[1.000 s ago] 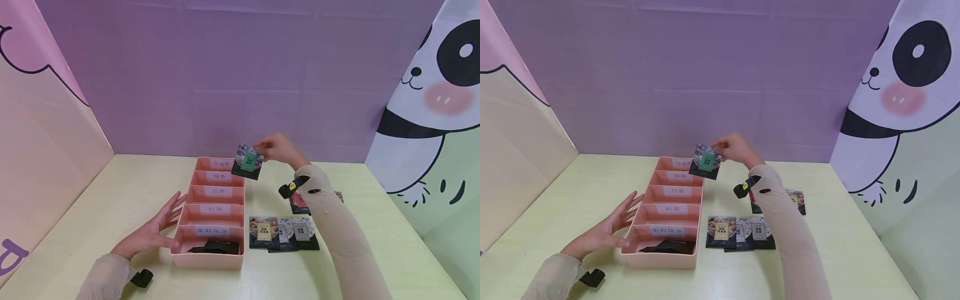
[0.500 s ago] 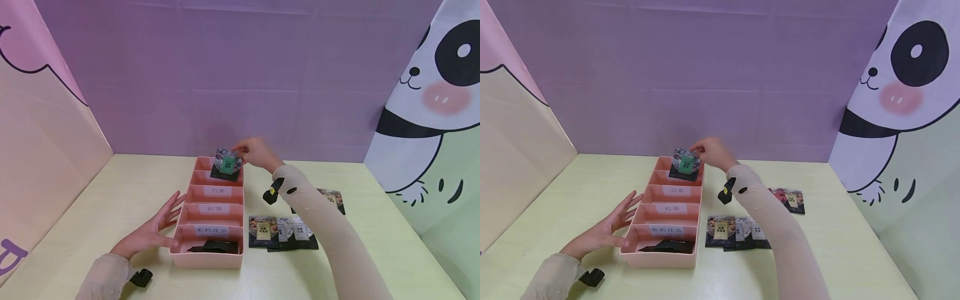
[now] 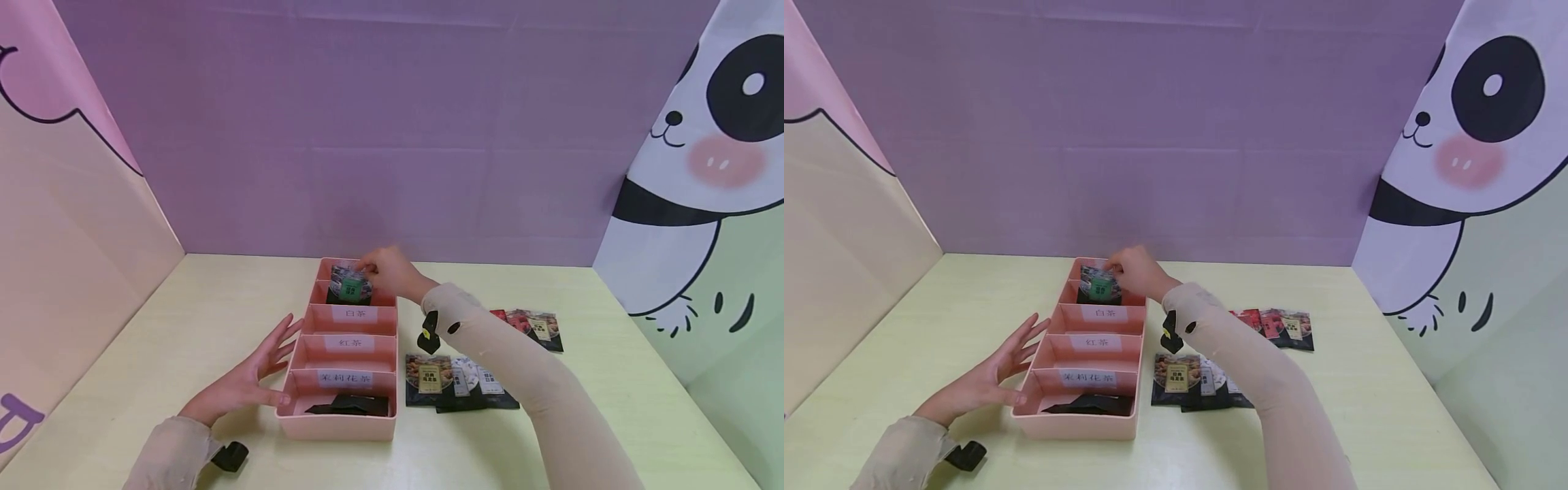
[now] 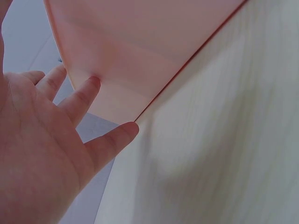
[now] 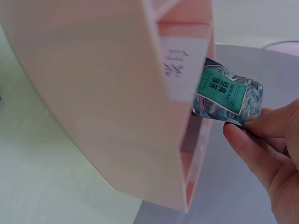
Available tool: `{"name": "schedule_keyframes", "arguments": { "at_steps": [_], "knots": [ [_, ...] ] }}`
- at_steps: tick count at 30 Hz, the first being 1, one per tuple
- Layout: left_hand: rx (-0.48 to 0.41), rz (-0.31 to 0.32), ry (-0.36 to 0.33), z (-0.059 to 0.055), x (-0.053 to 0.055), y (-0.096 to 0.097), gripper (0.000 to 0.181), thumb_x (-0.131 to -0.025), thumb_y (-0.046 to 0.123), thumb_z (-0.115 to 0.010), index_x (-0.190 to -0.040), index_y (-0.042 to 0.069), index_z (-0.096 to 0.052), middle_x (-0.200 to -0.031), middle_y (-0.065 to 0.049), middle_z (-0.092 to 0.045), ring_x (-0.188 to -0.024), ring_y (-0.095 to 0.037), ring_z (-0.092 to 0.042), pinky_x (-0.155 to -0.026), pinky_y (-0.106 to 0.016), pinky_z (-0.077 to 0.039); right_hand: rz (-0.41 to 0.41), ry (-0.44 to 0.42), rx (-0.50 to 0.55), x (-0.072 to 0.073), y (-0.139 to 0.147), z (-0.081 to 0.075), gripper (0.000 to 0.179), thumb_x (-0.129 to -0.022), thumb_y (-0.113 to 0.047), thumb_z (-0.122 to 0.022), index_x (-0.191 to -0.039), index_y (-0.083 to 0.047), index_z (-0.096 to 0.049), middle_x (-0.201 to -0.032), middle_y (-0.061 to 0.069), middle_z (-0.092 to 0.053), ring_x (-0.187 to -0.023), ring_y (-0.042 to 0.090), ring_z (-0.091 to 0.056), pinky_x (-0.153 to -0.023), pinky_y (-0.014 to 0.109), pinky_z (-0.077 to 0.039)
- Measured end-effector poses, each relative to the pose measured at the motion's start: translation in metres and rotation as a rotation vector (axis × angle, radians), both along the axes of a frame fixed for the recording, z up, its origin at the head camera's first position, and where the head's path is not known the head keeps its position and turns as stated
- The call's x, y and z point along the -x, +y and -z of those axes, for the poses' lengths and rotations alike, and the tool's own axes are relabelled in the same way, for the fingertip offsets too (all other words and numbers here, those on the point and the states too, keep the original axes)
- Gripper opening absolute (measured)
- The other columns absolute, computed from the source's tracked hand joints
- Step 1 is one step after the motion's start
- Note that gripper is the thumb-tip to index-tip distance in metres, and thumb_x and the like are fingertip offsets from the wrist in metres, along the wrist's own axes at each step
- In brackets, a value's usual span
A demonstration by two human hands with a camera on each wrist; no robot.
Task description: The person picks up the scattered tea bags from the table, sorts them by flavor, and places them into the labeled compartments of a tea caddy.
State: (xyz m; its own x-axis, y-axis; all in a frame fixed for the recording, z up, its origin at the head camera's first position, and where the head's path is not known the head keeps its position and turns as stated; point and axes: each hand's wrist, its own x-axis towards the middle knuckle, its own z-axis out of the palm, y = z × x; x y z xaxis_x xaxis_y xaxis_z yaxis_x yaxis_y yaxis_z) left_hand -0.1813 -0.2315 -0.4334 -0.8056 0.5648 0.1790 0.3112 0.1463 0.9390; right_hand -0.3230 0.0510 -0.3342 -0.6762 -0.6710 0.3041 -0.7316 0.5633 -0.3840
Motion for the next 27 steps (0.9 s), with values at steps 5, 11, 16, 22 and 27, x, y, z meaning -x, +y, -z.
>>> {"name": "schedule_keyframes", "arguments": {
  "at_steps": [5,11,16,22,27],
  "knots": [
    [0.003,0.005,0.010,0.001,0.000,-0.001,0.113,-0.084,0.019,-0.079,-0.161,0.026,0.003,-0.164,-0.021,-0.002,-0.138,0.008,-0.030,-0.103,-0.077,-0.021,-0.043,-0.011,-0.022,-0.009,-0.002,0.006,0.018,-0.091,0.004,-0.065,-0.103,-0.003,-0.077,-0.100,0.010,-0.075,-0.067,0.012,-0.060,-0.060,0.018,-0.045],
    [0.001,0.016,0.036,0.002,0.002,-0.002,0.114,-0.084,0.019,-0.079,-0.161,0.025,0.004,-0.164,-0.022,-0.002,-0.142,0.000,-0.030,-0.102,-0.076,-0.022,-0.058,-0.051,-0.034,-0.020,-0.004,0.012,0.008,-0.089,0.000,-0.070,-0.090,-0.004,-0.077,-0.090,0.007,-0.073,-0.076,0.015,-0.065,-0.070,0.021,-0.052],
    [0.012,0.014,0.043,0.002,0.002,-0.002,0.114,-0.083,0.019,-0.080,-0.161,0.025,0.004,-0.165,-0.021,-0.004,-0.141,0.002,-0.030,-0.103,-0.075,-0.023,-0.072,-0.085,-0.018,-0.022,-0.005,0.021,0.004,-0.089,-0.003,-0.073,-0.090,-0.004,-0.077,-0.088,0.005,-0.074,-0.075,0.012,-0.064,-0.070,0.018,-0.052],
    [0.003,0.028,0.041,0.002,0.003,-0.001,0.114,-0.084,0.018,-0.080,-0.161,0.025,0.004,-0.165,-0.018,-0.003,-0.141,0.001,-0.030,-0.110,-0.059,-0.030,-0.092,-0.080,-0.015,-0.020,-0.004,0.030,0.006,-0.090,-0.004,-0.072,-0.094,-0.004,-0.077,-0.093,0.006,-0.074,-0.080,0.014,-0.065,-0.074,0.020,-0.052],
    [0.003,0.035,0.042,0.002,0.005,0.000,0.115,-0.084,0.016,-0.080,-0.161,0.025,0.004,-0.165,-0.018,-0.003,-0.138,0.008,-0.030,-0.109,-0.047,-0.030,-0.115,-0.057,-0.051,-0.018,-0.001,0.034,0.009,-0.091,-0.004,-0.071,-0.098,-0.004,-0.077,-0.097,0.007,-0.073,-0.087,0.017,-0.065,-0.079,0.022,-0.053]
  ]
}}
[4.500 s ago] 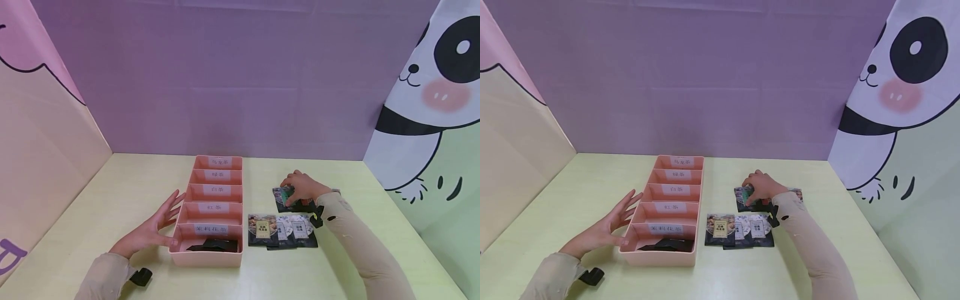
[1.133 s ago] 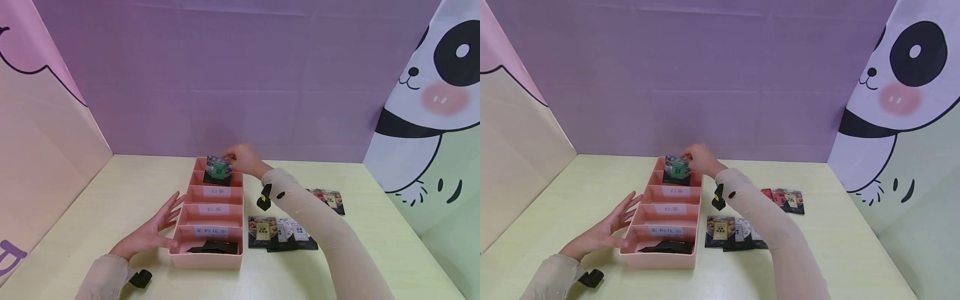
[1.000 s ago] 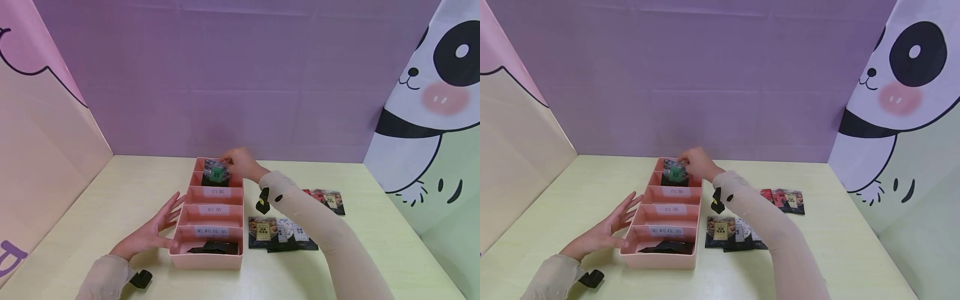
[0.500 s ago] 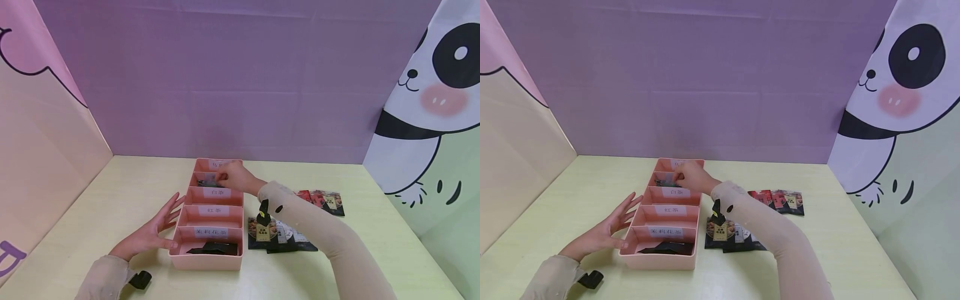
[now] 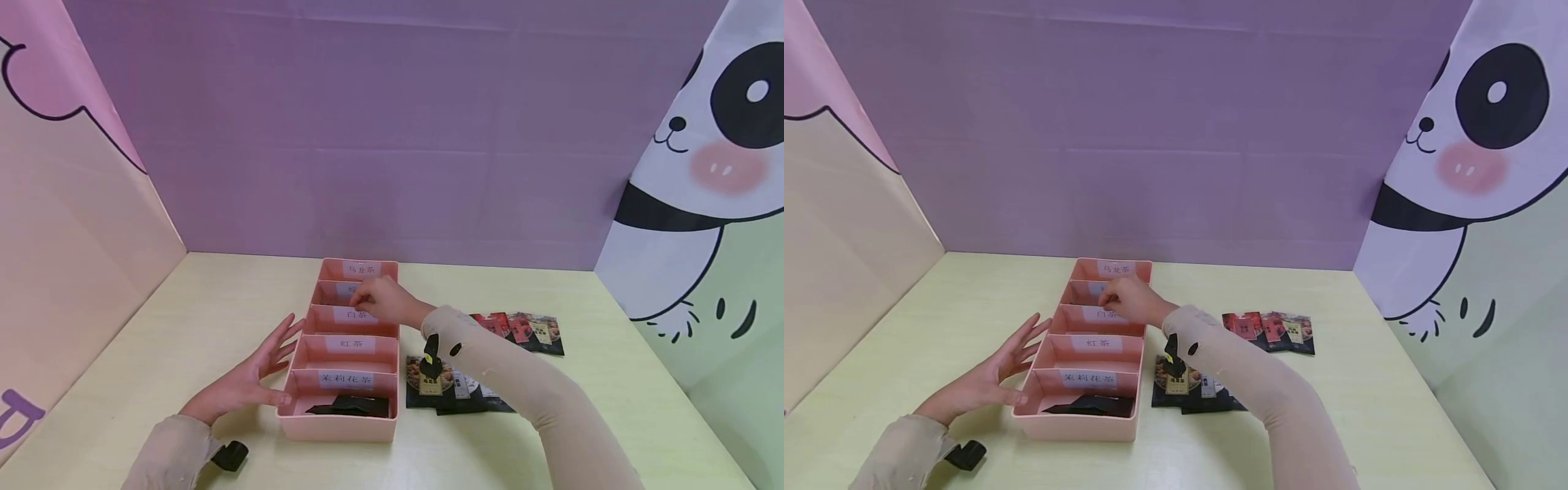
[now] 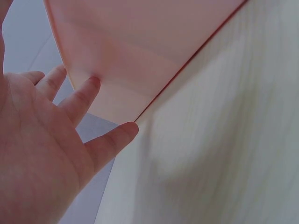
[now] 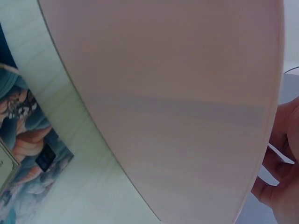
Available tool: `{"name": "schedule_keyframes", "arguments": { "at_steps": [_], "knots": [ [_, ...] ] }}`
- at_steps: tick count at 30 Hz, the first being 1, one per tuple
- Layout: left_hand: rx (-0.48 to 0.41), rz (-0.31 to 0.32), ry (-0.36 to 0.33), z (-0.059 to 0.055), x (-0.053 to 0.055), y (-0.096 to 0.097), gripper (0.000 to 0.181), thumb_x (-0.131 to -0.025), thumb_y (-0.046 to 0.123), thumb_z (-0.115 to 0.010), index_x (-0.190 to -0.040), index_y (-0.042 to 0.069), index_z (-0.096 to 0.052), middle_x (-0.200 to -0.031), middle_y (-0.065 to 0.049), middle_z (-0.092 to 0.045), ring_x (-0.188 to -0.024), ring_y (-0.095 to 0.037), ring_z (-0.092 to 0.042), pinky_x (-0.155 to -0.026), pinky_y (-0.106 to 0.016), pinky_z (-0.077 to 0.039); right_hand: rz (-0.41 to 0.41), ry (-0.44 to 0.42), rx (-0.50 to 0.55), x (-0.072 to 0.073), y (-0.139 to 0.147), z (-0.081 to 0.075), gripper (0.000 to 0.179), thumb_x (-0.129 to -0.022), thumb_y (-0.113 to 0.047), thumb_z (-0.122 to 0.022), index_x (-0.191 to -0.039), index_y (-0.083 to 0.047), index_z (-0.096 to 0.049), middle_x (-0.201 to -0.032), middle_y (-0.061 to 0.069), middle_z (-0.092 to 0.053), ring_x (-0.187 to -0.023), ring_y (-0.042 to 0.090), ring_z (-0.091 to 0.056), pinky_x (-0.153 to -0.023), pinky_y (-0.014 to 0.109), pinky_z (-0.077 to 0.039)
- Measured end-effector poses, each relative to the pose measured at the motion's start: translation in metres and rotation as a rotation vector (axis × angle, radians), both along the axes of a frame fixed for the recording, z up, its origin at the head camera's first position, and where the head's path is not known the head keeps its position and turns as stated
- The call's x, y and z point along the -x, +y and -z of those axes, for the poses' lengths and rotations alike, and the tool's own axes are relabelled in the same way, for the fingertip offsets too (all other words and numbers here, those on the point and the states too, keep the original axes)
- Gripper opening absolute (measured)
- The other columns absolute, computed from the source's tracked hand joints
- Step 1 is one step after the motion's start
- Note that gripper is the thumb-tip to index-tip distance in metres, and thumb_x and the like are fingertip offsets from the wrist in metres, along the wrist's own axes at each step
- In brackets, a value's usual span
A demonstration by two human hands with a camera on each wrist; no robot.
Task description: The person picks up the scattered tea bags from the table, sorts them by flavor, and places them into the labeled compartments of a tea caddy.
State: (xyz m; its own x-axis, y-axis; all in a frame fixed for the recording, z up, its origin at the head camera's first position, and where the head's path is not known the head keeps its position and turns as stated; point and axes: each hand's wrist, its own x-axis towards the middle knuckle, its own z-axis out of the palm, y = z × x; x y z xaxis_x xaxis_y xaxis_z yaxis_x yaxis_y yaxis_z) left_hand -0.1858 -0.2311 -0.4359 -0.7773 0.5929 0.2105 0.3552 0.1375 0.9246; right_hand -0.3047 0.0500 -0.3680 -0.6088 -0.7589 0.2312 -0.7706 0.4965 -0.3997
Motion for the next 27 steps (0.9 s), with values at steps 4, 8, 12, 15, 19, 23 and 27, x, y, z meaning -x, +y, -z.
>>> {"name": "schedule_keyframes", "arguments": {
  "at_steps": [4,8,12,15,19,23,27],
  "knots": [
    [-0.006,0.003,-0.002,0.000,0.000,0.000,0.115,-0.084,0.016,-0.080,-0.161,0.025,0.004,-0.165,-0.019,-0.003,-0.137,0.008,-0.030,-0.108,-0.036,-0.031,-0.016,0.027,-0.034,0.001,0.003,0.002,0.013,-0.092,-0.007,-0.072,-0.103,-0.006,-0.078,-0.100,0.005,-0.071,-0.095,0.018,-0.062,-0.089,0.028,-0.050],
    [-0.010,0.000,-0.009,0.001,0.000,-0.001,0.115,-0.083,0.015,-0.080,-0.161,0.025,0.004,-0.165,-0.019,-0.002,-0.137,0.009,-0.030,-0.104,-0.021,-0.031,-0.036,0.024,-0.057,-0.001,0.006,0.001,0.018,-0.093,-0.009,-0.070,-0.109,-0.007,-0.076,-0.105,0.005,-0.069,-0.100,0.019,-0.059,-0.095,0.034,-0.047],
    [0.003,-0.009,-0.005,0.001,-0.001,-0.001,0.115,-0.083,0.015,-0.080,-0.161,0.025,0.004,-0.165,-0.019,-0.003,-0.137,0.010,-0.029,-0.108,-0.042,-0.031,-0.053,0.015,-0.080,-0.006,0.009,-0.001,0.024,-0.094,-0.009,-0.067,-0.116,-0.006,-0.074,-0.111,0.007,-0.068,-0.105,0.021,-0.057,-0.099,0.037,-0.044],
    [0.005,-0.010,-0.003,0.000,-0.001,0.000,0.115,-0.083,0.015,-0.080,-0.161,0.026,0.004,-0.165,-0.018,-0.003,-0.137,0.009,-0.030,-0.108,-0.051,-0.029,-0.054,0.014,-0.096,-0.010,0.012,-0.004,0.026,-0.094,-0.010,-0.067,-0.119,-0.006,-0.072,-0.117,0.007,-0.069,-0.111,0.023,-0.056,-0.102,0.038,-0.042],
    [0.001,-0.009,0.005,-0.001,-0.001,0.000,0.115,-0.083,0.015,-0.080,-0.161,0.025,0.004,-0.165,-0.017,-0.003,-0.137,0.007,-0.030,-0.109,-0.056,-0.030,-0.067,0.003,-0.089,-0.012,0.019,-0.009,0.028,-0.093,-0.009,-0.067,-0.120,-0.004,-0.072,-0.121,0.007,-0.069,-0.116,0.024,-0.055,-0.103,0.039,-0.041],
    [0.005,-0.013,0.003,-0.001,-0.002,0.001,0.115,-0.083,0.016,-0.080,-0.161,0.025,0.004,-0.165,-0.019,-0.003,-0.137,0.009,-0.030,-0.105,-0.071,-0.025,-0.083,0.013,-0.053,-0.009,0.031,-0.011,0.029,-0.092,-0.008,-0.066,-0.121,-0.004,-0.071,-0.123,0.007,-0.068,-0.118,0.025,-0.054,-0.104,0.041,-0.041],
    [-0.002,-0.014,-0.019,-0.001,-0.002,0.001,0.115,-0.083,0.016,-0.079,-0.161,0.026,0.005,-0.165,-0.020,-0.002,-0.135,0.011,-0.030,-0.104,-0.075,-0.021,-0.068,0.039,-0.013,-0.006,0.046,-0.013,0.029,-0.092,-0.008,-0.067,-0.121,-0.004,-0.071,-0.122,0.007,-0.068,-0.115,0.025,-0.055,-0.102,0.042,-0.043]
  ]
}}
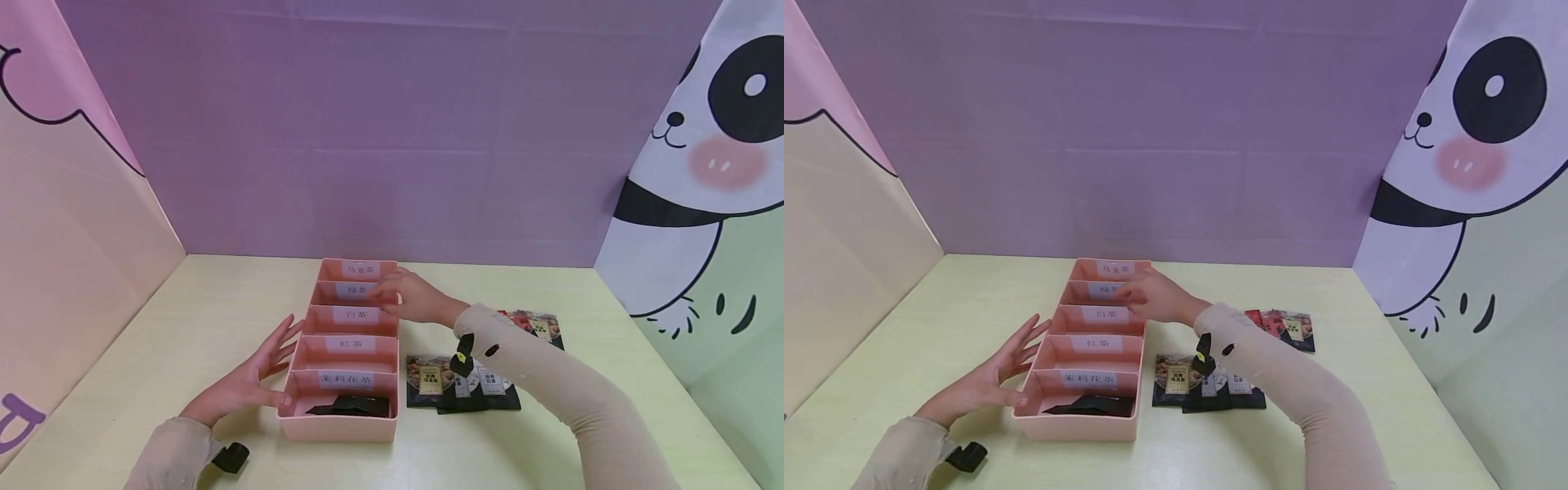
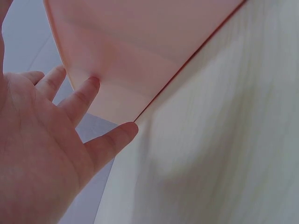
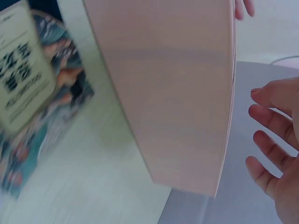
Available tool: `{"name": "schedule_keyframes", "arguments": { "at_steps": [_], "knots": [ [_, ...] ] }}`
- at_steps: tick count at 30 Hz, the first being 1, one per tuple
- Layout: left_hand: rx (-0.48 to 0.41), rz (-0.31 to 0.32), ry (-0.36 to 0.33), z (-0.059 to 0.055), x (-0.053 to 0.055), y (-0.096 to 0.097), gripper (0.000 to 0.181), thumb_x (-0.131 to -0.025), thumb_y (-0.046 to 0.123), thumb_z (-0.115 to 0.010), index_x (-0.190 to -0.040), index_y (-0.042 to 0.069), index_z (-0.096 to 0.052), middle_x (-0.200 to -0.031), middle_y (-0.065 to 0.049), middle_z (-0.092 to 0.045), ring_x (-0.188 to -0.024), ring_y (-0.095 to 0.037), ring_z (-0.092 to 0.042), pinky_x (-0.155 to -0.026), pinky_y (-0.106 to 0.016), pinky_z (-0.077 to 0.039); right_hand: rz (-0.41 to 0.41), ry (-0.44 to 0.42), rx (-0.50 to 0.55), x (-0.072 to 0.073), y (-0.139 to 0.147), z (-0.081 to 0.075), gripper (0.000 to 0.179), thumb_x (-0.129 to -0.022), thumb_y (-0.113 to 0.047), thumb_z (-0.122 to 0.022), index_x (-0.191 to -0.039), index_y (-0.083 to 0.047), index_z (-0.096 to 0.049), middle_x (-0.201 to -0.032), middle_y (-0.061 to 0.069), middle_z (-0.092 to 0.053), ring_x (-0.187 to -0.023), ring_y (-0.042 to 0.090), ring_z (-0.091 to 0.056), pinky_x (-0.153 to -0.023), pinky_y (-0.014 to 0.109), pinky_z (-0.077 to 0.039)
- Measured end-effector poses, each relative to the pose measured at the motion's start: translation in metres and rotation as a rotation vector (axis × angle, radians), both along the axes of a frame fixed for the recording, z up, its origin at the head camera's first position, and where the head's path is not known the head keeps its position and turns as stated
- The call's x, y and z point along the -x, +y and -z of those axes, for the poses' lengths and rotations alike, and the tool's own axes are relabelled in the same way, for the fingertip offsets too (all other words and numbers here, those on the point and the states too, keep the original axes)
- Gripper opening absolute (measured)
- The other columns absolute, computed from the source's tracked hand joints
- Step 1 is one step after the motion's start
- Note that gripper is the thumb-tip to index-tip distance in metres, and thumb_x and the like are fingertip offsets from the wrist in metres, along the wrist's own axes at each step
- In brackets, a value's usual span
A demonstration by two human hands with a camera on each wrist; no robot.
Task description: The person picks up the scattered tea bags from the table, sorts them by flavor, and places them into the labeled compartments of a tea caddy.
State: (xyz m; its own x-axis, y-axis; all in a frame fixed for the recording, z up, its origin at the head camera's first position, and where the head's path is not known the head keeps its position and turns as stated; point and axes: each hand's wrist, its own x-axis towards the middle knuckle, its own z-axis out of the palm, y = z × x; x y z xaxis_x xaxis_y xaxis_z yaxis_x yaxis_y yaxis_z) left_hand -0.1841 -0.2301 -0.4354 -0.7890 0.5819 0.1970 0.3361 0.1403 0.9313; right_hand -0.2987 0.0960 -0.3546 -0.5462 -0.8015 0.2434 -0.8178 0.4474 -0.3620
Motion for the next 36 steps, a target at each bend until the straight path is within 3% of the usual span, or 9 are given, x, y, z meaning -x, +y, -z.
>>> {"name": "schedule_keyframes", "arguments": {
  "at_steps": [5,15,22,29,36],
  "knots": [
    [-0.011,0.007,-0.006,0.000,0.001,-0.002,0.115,-0.083,0.015,-0.079,-0.161,0.026,0.005,-0.165,-0.020,-0.001,-0.136,0.011,-0.030,-0.103,-0.076,-0.020,0.015,0.011,0.009,0.003,0.017,-0.002,0.029,-0.092,-0.008,-0.070,-0.121,-0.005,-0.070,-0.117,0.005,-0.070,-0.104,0.023,-0.057,-0.092,0.041,-0.048],
    [-0.003,0.001,0.001,0.000,0.000,-0.003,0.115,-0.083,0.016,-0.079,-0.161,0.026,0.005,-0.165,-0.020,-0.002,-0.136,0.010,-0.030,-0.104,-0.073,-0.020,0.068,-0.116,-0.021,0.006,0.055,-0.002,0.034,-0.091,-0.004,-0.070,-0.126,-0.004,-0.066,-0.110,0.008,-0.068,-0.097,0.022,-0.062,-0.086,0.047,-0.052],
    [-0.005,0.003,0.004,0.000,0.000,-0.003,0.115,-0.083,0.017,-0.080,-0.161,0.026,0.005,-0.165,-0.019,-0.002,-0.137,0.009,-0.030,-0.104,-0.071,-0.021,0.152,-0.179,-0.070,0.016,0.088,0.005,0.038,-0.091,-0.002,-0.069,-0.129,-0.003,-0.064,-0.103,0.014,-0.067,-0.086,0.017,-0.063,-0.075,0.033,-0.054],
    [0.012,-0.008,0.009,-0.001,0.000,-0.004,0.114,-0.084,0.016,-0.079,-0.161,0.026,0.004,-0.165,-0.019,-0.003,-0.136,0.010,-0.030,-0.108,-0.056,-0.029,0.247,-0.239,-0.112,0.024,0.115,0.010,0.040,-0.092,0.000,-0.066,-0.131,0.000,-0.060,-0.105,0.018,-0.065,-0.085,0.023,-0.066,-0.071,0.033,-0.055],
    [-0.004,-0.006,-0.009,0.000,0.000,-0.003,0.114,-0.084,0.018,-0.079,-0.161,0.028,0.004,-0.165,-0.018,-0.003,-0.136,0.010,-0.031,-0.105,-0.073,-0.021,0.326,-0.350,-0.116,0.031,0.137,0.020,0.041,-0.091,0.002,-0.065,-0.132,0.003,-0.058,-0.107,0.019,-0.063,-0.077,0.026,-0.065,-0.063,0.033,-0.053]
  ]
}}
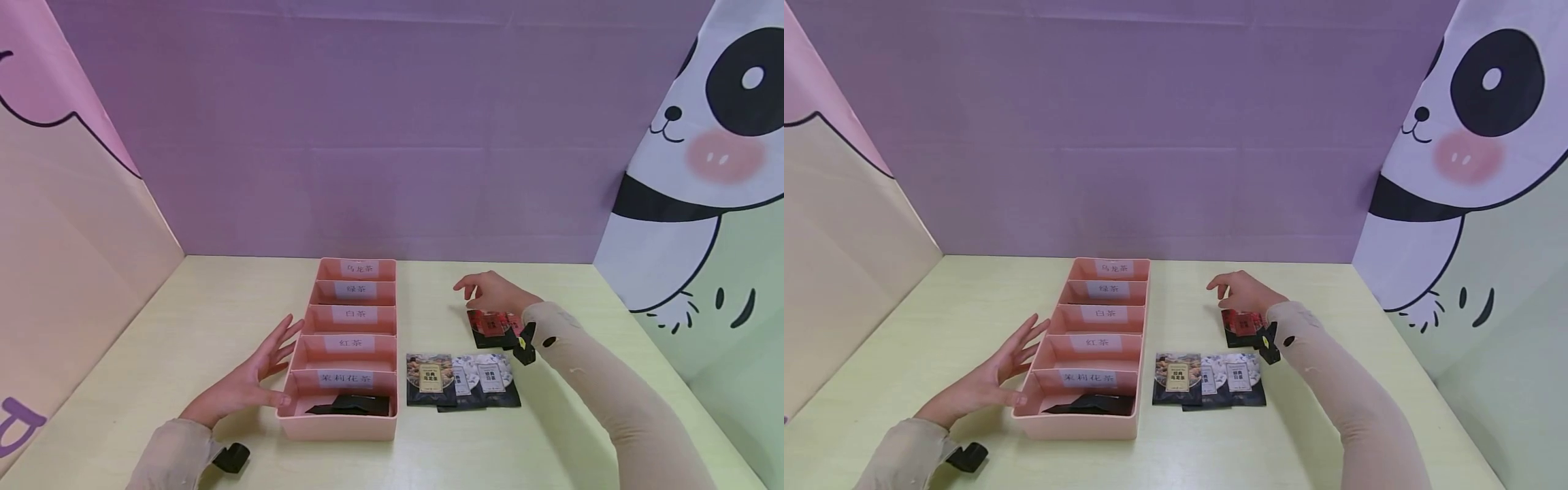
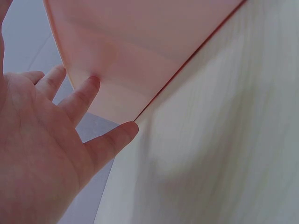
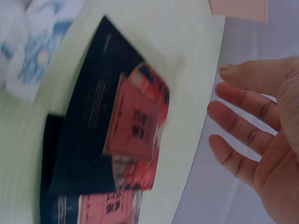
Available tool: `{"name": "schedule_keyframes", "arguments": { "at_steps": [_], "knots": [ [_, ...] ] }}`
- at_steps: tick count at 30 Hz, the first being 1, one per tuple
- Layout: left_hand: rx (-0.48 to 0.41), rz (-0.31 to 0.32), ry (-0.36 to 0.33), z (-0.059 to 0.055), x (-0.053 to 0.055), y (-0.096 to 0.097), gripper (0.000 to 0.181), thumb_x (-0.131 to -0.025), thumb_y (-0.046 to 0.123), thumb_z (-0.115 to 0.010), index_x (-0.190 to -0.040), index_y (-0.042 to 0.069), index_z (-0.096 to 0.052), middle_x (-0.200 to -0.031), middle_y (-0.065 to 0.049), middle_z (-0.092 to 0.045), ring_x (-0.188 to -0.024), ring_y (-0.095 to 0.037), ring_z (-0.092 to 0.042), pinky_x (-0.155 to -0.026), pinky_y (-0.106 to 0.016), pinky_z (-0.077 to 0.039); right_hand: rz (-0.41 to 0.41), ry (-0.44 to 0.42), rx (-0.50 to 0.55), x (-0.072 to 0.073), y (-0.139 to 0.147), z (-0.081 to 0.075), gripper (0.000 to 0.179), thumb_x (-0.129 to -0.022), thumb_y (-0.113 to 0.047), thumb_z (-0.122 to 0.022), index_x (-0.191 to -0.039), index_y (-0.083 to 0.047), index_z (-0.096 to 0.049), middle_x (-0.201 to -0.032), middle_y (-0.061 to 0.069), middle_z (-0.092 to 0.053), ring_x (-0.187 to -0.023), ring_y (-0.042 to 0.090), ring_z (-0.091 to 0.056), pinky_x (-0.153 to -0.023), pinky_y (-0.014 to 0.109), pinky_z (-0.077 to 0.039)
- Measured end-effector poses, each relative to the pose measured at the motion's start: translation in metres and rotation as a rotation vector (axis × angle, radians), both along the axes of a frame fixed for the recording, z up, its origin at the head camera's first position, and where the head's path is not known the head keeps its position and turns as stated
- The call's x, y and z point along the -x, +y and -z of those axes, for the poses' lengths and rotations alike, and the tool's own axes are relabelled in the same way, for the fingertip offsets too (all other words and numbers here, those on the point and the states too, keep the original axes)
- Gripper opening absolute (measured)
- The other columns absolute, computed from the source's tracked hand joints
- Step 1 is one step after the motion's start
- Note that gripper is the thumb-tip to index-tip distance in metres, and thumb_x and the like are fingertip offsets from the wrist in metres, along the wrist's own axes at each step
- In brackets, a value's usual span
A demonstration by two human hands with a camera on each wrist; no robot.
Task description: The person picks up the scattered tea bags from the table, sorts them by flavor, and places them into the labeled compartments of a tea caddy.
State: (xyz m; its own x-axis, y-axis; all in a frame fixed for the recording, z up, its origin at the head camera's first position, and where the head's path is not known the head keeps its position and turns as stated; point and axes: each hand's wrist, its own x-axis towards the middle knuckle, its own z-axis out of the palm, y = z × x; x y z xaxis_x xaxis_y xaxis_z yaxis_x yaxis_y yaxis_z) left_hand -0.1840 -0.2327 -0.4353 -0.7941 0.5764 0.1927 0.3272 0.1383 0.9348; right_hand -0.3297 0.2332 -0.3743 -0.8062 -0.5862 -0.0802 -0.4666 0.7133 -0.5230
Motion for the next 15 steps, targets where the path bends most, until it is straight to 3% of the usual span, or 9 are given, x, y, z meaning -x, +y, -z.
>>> {"name": "schedule_keyframes", "arguments": {
  "at_steps": [6,8,12,15],
  "knots": [
    [0.007,-0.001,0.016,0.000,0.000,0.000,0.114,-0.083,0.017,-0.080,-0.161,0.027,0.004,-0.166,-0.016,-0.004,-0.137,0.008,-0.031,-0.109,-0.054,-0.029,-0.003,-0.029,-0.051,0.003,0.019,0.005,0.040,-0.089,-0.001,-0.069,-0.128,0.003,-0.061,-0.104,0.013,-0.065,-0.090,0.027,-0.066,-0.078,0.039,-0.054],
    [0.008,-0.003,0.014,0.000,-0.001,0.000,0.114,-0.083,0.017,-0.080,-0.161,0.027,0.004,-0.166,-0.016,-0.004,-0.137,0.008,-0.031,-0.109,-0.057,-0.028,0.003,-0.052,-0.062,0.004,0.024,0.005,0.040,-0.088,-0.004,-0.070,-0.126,0.003,-0.062,-0.104,0.012,-0.065,-0.090,0.026,-0.065,-0.079,0.040,-0.054],
    [0.005,-0.007,0.004,0.000,-0.001,0.000,0.115,-0.083,0.018,-0.080,-0.161,0.028,0.004,-0.166,-0.016,-0.003,-0.136,0.010,-0.030,-0.105,-0.074,-0.021,0.037,-0.076,-0.080,0.004,0.033,0.006,0.038,-0.088,-0.006,-0.072,-0.124,0.003,-0.063,-0.101,0.010,-0.067,-0.084,0.020,-0.064,-0.077,0.040,-0.054],
    [0.005,-0.005,0.001,0.000,-0.001,0.000,0.116,-0.082,0.018,-0.080,-0.161,0.028,0.004,-0.166,-0.016,-0.003,-0.136,0.011,-0.030,-0.104,-0.075,-0.019,0.072,-0.100,-0.101,0.004,0.037,0.008,0.039,-0.087,-0.009,-0.074,-0.123,0.002,-0.064,-0.099,0.008,-0.067,-0.085,0.021,-0.063,-0.079,0.041,-0.054]
  ]
}}
